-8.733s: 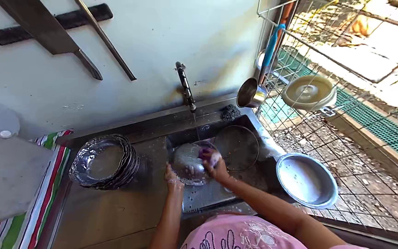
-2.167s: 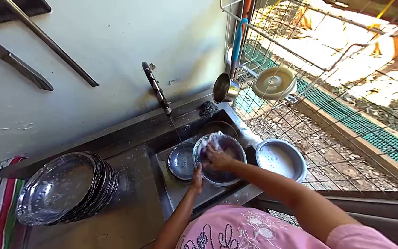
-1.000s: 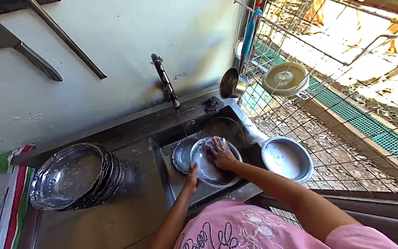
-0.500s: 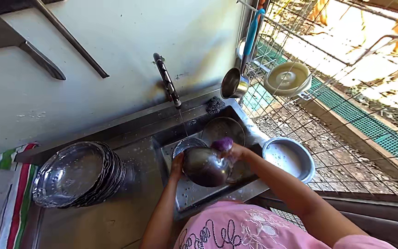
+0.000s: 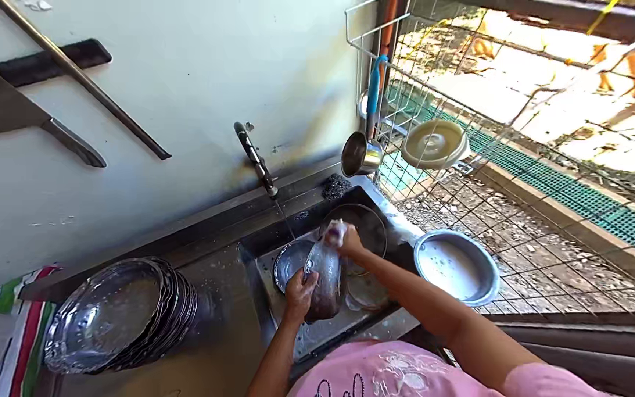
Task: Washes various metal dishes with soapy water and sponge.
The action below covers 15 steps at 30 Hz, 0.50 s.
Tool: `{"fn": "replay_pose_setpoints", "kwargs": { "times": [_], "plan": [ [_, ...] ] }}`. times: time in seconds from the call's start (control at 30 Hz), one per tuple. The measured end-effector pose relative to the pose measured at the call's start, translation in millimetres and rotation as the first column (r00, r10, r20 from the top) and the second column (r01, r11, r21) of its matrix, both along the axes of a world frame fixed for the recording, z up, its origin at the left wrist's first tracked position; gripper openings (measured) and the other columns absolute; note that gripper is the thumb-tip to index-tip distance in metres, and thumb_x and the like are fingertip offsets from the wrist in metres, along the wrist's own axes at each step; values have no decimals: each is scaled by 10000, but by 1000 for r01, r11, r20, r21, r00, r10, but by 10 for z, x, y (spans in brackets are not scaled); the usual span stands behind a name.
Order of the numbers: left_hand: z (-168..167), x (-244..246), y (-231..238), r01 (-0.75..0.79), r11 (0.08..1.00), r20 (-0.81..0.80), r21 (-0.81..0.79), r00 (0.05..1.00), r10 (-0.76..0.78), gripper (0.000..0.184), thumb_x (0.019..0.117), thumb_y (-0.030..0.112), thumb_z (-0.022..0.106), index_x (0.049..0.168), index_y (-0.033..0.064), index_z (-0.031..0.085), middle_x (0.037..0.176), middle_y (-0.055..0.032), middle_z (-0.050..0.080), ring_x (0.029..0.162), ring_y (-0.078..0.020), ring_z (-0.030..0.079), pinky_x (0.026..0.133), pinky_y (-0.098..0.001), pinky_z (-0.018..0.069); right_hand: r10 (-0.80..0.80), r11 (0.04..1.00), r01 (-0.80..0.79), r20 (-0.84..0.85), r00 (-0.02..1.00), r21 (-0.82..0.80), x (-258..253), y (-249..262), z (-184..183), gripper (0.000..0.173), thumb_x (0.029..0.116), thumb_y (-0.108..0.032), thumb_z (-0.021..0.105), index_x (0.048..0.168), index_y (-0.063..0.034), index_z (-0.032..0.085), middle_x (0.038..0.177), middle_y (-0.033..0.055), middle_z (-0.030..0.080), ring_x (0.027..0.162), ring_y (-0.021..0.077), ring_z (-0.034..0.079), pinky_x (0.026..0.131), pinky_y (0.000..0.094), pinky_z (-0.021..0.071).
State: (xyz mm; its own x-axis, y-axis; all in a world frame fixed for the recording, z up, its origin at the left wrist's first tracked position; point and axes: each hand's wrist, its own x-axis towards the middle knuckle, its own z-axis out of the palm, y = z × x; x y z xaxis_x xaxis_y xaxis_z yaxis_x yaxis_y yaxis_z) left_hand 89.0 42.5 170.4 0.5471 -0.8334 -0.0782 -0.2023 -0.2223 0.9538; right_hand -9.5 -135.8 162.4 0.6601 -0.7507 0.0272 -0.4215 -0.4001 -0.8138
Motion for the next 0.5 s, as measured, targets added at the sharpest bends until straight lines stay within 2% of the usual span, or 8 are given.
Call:
{"fn": "replay_pose_setpoints", "kwargs": {
  "times": [0.13,0.23,0.27,0.33,0.37,0.4,0.47,0.5],
  "plan": [
    [-25,51,0,88,996,5,-13,996,-88,508,783,41,765,1217,-162,598,1114,-244,690,1051,-212,674,973,-361,529,302,934,-277,82,950,-228,13,462,103,361,843,-252,739,1085,16,728,1136,250,697,1146,419,637,1006,601,477],
    [53,109,99,145,989,57,-14,988,-144,459,820,-13,702,1219,-196,569,1129,-257,670,1072,-206,648,994,-341,502,422,846,-341,123,898,-411,11,688,159,511,829,-444,757,1222,-117,745,1358,256,622,1315,478,534,1062,727,350],
    [149,137,100,133,990,42,36,990,-134,498,785,-2,760,1224,-166,592,1135,-241,685,1072,-201,665,986,-342,523,389,887,-315,177,904,-339,30,544,131,478,849,-425,738,1210,-112,753,1445,272,556,1404,490,445,1117,740,280],
    [359,176,106,44,993,-5,106,999,-43,462,864,59,753,1252,-141,599,1150,-241,678,1067,-215,653,978,-368,515,209,972,-232,325,922,34,59,131,42,368,940,-237,652,1199,13,733,1445,210,579,1420,316,473,1200,513,333],
    [407,181,111,-60,993,-31,102,997,64,369,940,78,675,1228,-141,603,1091,-224,672,989,-194,639,919,-359,517,40,934,-168,374,927,315,50,-33,-33,336,1005,-175,571,1211,62,690,1318,149,669,1265,182,601,1111,374,456],
    [421,178,104,-190,978,-89,89,976,198,312,1019,111,571,1209,-137,590,1036,-196,636,919,-168,593,861,-340,496,-148,828,-97,381,913,552,33,-118,-133,330,1059,-185,496,1214,65,646,1139,120,708,1040,133,670,946,330,544],
    [371,199,41,-459,886,-307,64,836,455,357,1106,206,414,1244,-89,559,1060,-152,604,925,-133,588,856,-310,513,-398,696,36,344,850,717,-37,5,-356,364,1097,-266,444,1259,21,598,1072,124,690,947,146,669,867,345,561],
    [331,214,-14,-564,823,-414,69,735,538,382,1119,243,373,1275,-59,548,1079,-139,603,930,-134,597,843,-315,521,-430,748,85,382,818,658,-60,180,-443,388,1078,-244,473,1304,47,596,1171,156,688,1049,162,664,944,349,545]
  ]
}}
